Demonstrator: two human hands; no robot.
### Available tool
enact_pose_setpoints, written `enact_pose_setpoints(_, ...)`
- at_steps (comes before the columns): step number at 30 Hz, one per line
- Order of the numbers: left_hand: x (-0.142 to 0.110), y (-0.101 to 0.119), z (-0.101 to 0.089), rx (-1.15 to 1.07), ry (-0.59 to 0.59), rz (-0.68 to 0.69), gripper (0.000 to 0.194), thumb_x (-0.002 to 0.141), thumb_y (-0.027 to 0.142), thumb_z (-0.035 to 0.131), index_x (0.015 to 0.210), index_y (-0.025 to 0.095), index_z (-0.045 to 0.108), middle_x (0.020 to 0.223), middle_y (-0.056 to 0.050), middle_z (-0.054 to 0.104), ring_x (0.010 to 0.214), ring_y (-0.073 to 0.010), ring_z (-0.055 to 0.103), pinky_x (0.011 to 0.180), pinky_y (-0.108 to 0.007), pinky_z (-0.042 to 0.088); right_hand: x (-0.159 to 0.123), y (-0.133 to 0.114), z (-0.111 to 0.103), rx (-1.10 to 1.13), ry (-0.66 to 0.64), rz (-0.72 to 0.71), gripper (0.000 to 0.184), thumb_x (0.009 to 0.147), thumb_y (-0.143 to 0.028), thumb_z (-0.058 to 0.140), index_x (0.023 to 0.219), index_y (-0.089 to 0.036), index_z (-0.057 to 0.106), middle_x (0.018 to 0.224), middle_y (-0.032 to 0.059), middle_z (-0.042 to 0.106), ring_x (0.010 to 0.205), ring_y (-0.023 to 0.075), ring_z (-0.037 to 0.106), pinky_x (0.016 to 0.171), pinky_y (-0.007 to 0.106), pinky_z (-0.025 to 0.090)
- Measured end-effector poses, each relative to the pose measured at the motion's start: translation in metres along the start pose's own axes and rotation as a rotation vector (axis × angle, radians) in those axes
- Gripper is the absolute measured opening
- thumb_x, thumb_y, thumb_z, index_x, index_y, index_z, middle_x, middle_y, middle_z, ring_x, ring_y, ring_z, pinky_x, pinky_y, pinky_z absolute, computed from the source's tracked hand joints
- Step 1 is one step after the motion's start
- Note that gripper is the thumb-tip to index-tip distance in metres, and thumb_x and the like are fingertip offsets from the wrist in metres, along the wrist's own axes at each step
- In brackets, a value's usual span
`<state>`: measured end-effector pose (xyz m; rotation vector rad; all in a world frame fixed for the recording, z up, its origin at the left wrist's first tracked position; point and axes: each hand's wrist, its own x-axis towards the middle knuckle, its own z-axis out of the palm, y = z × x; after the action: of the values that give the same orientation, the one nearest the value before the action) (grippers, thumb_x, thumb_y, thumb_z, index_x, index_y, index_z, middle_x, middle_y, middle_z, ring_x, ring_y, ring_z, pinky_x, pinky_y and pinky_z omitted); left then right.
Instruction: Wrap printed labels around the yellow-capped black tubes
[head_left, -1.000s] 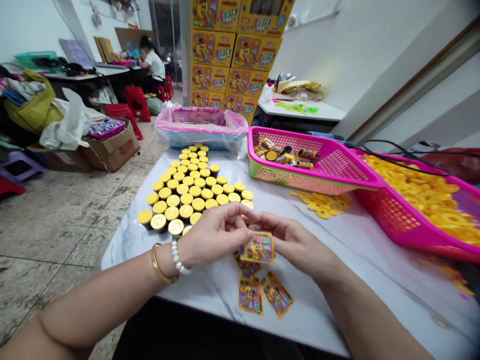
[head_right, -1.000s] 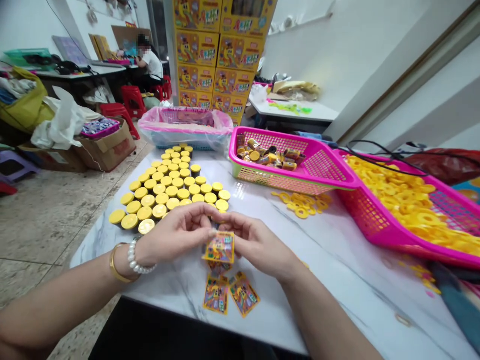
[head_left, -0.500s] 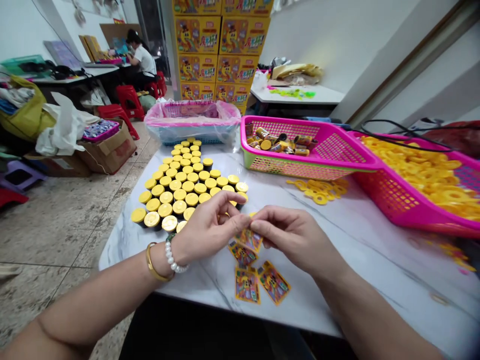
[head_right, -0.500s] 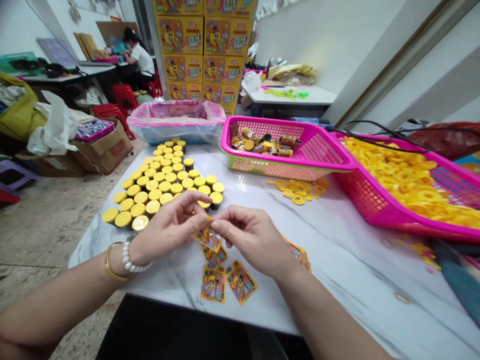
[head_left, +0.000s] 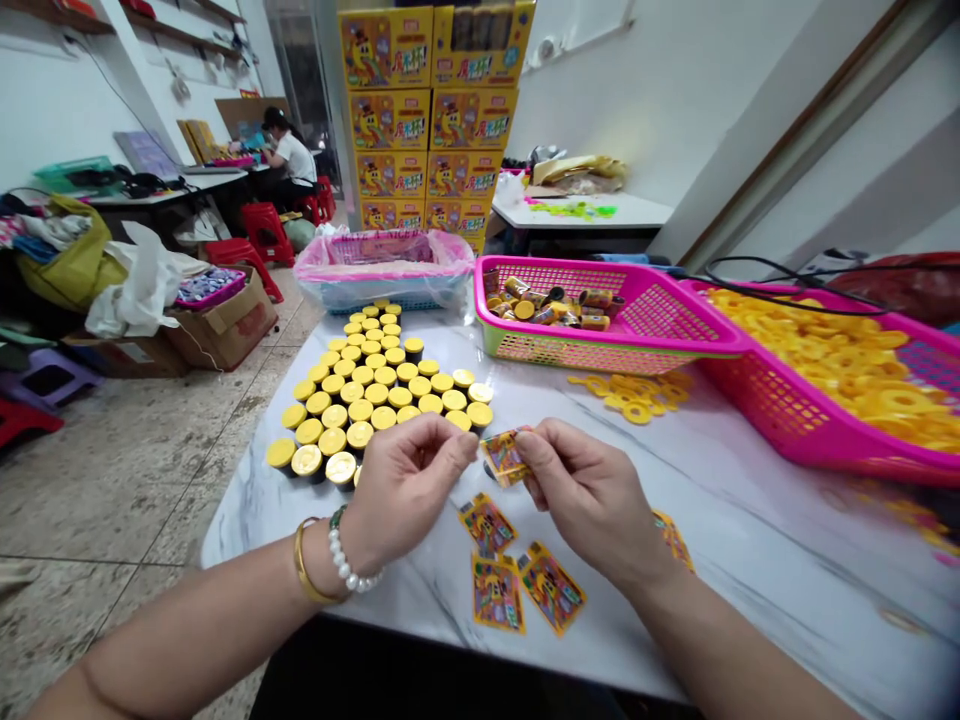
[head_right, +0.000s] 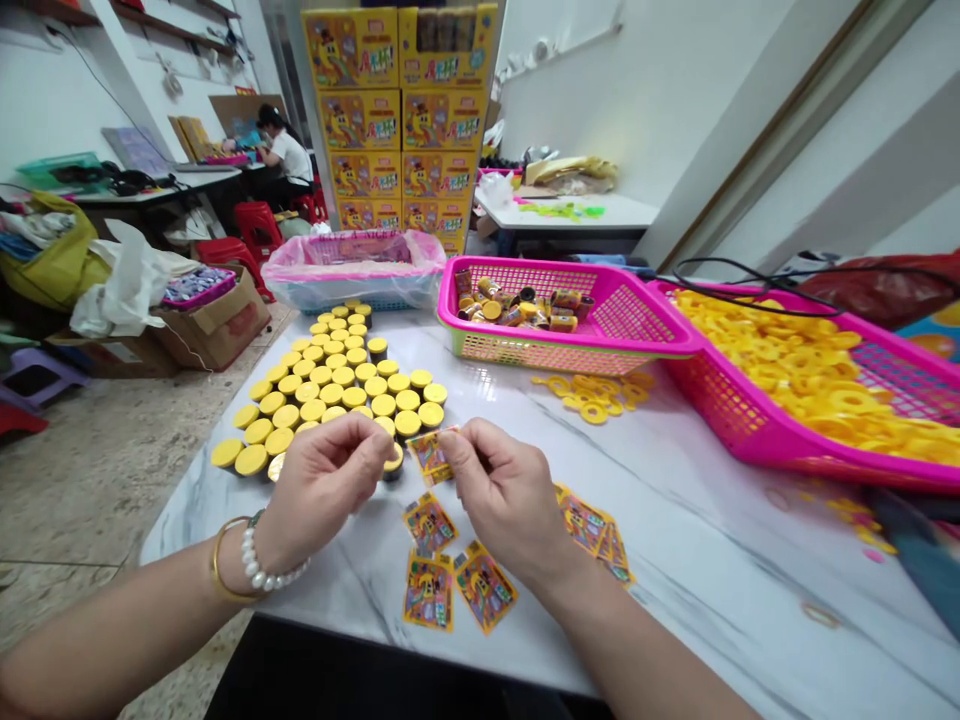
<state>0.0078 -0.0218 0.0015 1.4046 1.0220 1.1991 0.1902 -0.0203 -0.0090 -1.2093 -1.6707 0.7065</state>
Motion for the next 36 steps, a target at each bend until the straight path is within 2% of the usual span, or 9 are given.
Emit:
enact_pose_setpoints(4, -0.009, 0.002, 0.003, 0.013, -0.032, 0.029, 0.034, 0.09, 0.046, 0.066, 0.077, 0.015, 0.073, 0.055, 0.001, 0.054, 0.047, -0.0075, 0.042, 0.045, -0.021, 0.034, 0.001, 0.001, 0.001, 0.053, 0.056, -0.001, 0.048, 0.098, -0.053, 0.055, 0.062, -0.021, 0.053, 0.049, -0.0033, 0.051, 0.044, 0.0093, 0.045, 0.044, 0.022, 0.038)
enact_pose_setpoints(12, 0.0, 0.0, 0.002, -0.033, -0.005, -0.093, 0.037, 0.085, 0.051, 0.069, 0.079, 0.015, 0.075, 0.057, -0.001, 0.06, 0.046, -0.0074, 0.045, 0.04, -0.019, 0.031, 0.0, 0.001, 0.002, 0.107, 0.038, 0.029, 0.05, 0.095, -0.059, 0.057, 0.065, -0.02, 0.061, 0.054, 0.0, 0.059, 0.046, 0.0111, 0.052, 0.044, 0.022, 0.043)
enact_pose_setpoints(16, 0.002, -0.001, 0.001, -0.087, 0.045, -0.11, 0.035, 0.082, 0.051, 0.073, 0.078, 0.015, 0.072, 0.057, 0.001, 0.057, 0.046, -0.0068, 0.044, 0.04, -0.019, 0.032, -0.001, 0.002, 0.0, 0.079, 0.1, 0.015, 0.05, 0.096, -0.058, 0.057, 0.062, -0.021, 0.059, 0.052, -0.0009, 0.056, 0.045, 0.011, 0.05, 0.042, 0.023, 0.042)
enact_pose_setpoints(23, 0.0, 0.001, 0.002, -0.095, -0.008, -0.119, 0.032, 0.083, 0.045, 0.071, 0.089, 0.014, 0.077, 0.06, 0.001, 0.059, 0.043, -0.0054, 0.041, 0.041, -0.02, 0.033, -0.001, 0.003, 0.004, 0.072, 0.044, -0.046, 0.046, 0.099, -0.051, 0.055, 0.065, -0.021, 0.06, 0.056, -0.0011, 0.057, 0.048, 0.0108, 0.051, 0.046, 0.023, 0.043)
enact_pose_setpoints(27, 0.003, -0.002, 0.002, -0.101, 0.028, -0.109, 0.026, 0.078, 0.041, 0.076, 0.077, 0.015, 0.072, 0.062, 0.002, 0.058, 0.043, -0.0046, 0.041, 0.041, -0.02, 0.031, -0.002, 0.005, 0.004, 0.067, 0.034, -0.101, 0.04, 0.1, -0.045, 0.056, 0.068, -0.021, 0.062, 0.059, -0.0013, 0.058, 0.051, 0.0111, 0.053, 0.049, 0.023, 0.044)
enact_pose_setpoints(30, 0.005, -0.003, 0.001, -0.155, 0.071, -0.157, 0.032, 0.076, 0.044, 0.077, 0.07, 0.016, 0.064, 0.053, 0.005, 0.05, 0.041, -0.0041, 0.036, 0.04, -0.019, 0.029, -0.002, 0.007, 0.002, 0.071, 0.085, -0.051, 0.038, 0.1, -0.043, 0.056, 0.07, -0.022, 0.063, 0.059, -0.0017, 0.059, 0.05, 0.0106, 0.052, 0.047, 0.022, 0.043)
enact_pose_setpoints(33, 0.004, -0.002, 0.002, -0.18, 0.018, -0.194, 0.032, 0.077, 0.045, 0.076, 0.076, 0.014, 0.069, 0.05, 0.006, 0.05, 0.04, -0.0047, 0.037, 0.04, -0.019, 0.03, -0.002, 0.008, 0.001, 0.069, 0.076, -0.053, 0.038, 0.1, -0.042, 0.056, 0.068, -0.022, 0.062, 0.058, -0.0019, 0.058, 0.049, 0.0104, 0.051, 0.046, 0.022, 0.042)
enact_pose_setpoints(36, 0.003, -0.002, 0.002, -0.183, -0.014, -0.153, 0.029, 0.079, 0.041, 0.076, 0.083, 0.013, 0.074, 0.052, 0.004, 0.054, 0.04, -0.0049, 0.04, 0.041, -0.02, 0.033, -0.002, 0.006, 0.003, 0.05, 0.028, -0.105, 0.038, 0.1, -0.038, 0.056, 0.067, -0.021, 0.061, 0.059, -0.0021, 0.058, 0.051, 0.0103, 0.052, 0.049, 0.022, 0.043)
